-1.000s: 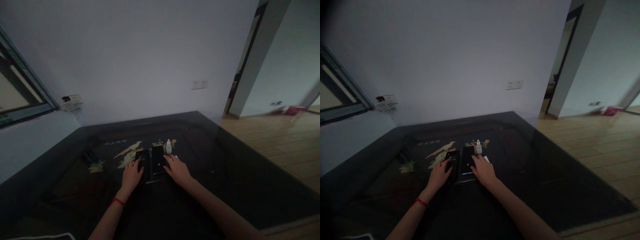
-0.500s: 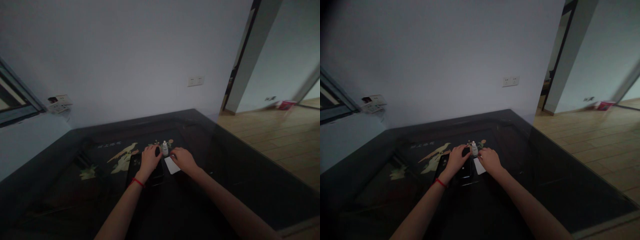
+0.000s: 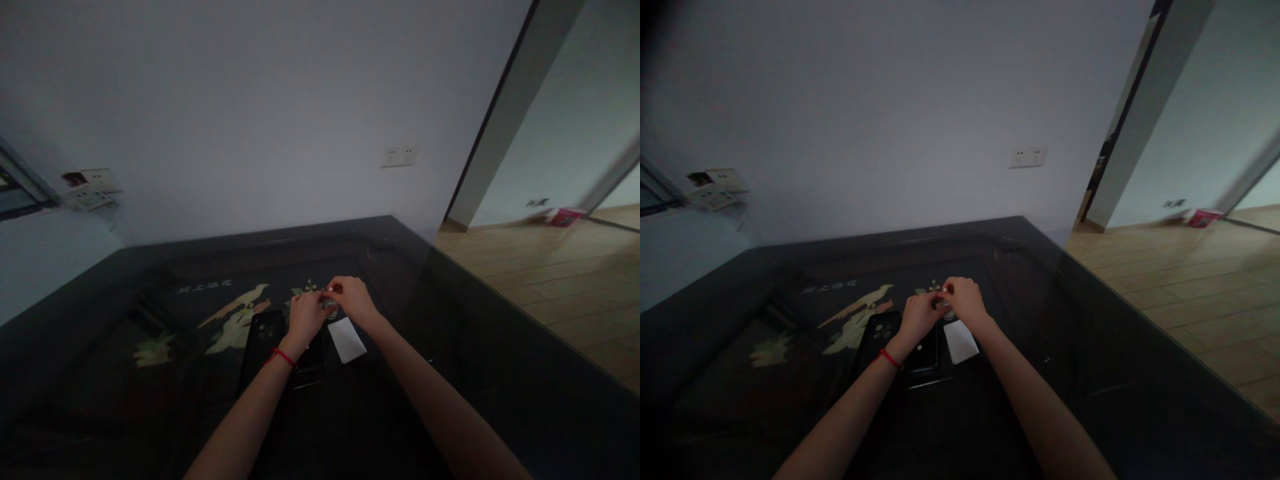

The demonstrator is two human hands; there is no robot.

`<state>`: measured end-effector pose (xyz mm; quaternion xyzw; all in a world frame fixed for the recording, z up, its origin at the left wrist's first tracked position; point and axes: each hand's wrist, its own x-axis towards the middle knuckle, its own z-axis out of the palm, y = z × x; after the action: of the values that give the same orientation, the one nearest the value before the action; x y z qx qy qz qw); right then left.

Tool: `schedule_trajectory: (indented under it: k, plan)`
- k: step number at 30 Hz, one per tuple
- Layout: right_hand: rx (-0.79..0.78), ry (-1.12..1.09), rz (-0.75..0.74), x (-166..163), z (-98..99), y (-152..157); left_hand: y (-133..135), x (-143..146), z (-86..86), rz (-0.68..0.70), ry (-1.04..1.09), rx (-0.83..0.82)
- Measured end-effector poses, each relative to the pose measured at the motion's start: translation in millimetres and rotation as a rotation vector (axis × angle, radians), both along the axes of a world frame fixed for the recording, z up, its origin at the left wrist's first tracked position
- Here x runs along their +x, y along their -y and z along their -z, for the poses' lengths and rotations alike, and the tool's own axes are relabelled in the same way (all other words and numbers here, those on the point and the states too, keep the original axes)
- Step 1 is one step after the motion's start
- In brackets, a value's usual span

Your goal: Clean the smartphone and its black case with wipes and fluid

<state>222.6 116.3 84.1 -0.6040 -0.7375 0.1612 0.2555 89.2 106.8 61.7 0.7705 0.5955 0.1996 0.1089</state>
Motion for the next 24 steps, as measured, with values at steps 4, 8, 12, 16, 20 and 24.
schedule_trajectory:
  k: [4, 8, 12, 16, 20, 24]
  plan:
    - [-0.033, -0.126, -0.079, 5.5, 6.1, -8.7, -2.6, -1.6, 1.2, 0.001, -0.005, -0.016]
    - [-0.053, -0.209, -0.098, 10.0, 13.5, -15.3, -4.1, -1.6, 3.1, 0.017, -0.009, -0.016]
    - [-0.036, -0.240, -0.139, 13.2, 12.6, -14.4, -5.0, -2.1, 3.9, 0.031, -0.013, -0.014]
    - [0.000, -0.258, -0.182, 14.6, 6.2, -11.4, -4.6, -2.8, 3.1, 0.041, -0.018, -0.006]
    - [0.017, -0.266, -0.171, 15.8, 3.9, -11.5, -3.9, -3.3, 2.1, 0.046, -0.023, 0.002]
    - [0.034, -0.255, -0.132, 14.9, 5.6, -12.3, -3.7, -3.2, 2.0, 0.048, -0.031, 0.003]
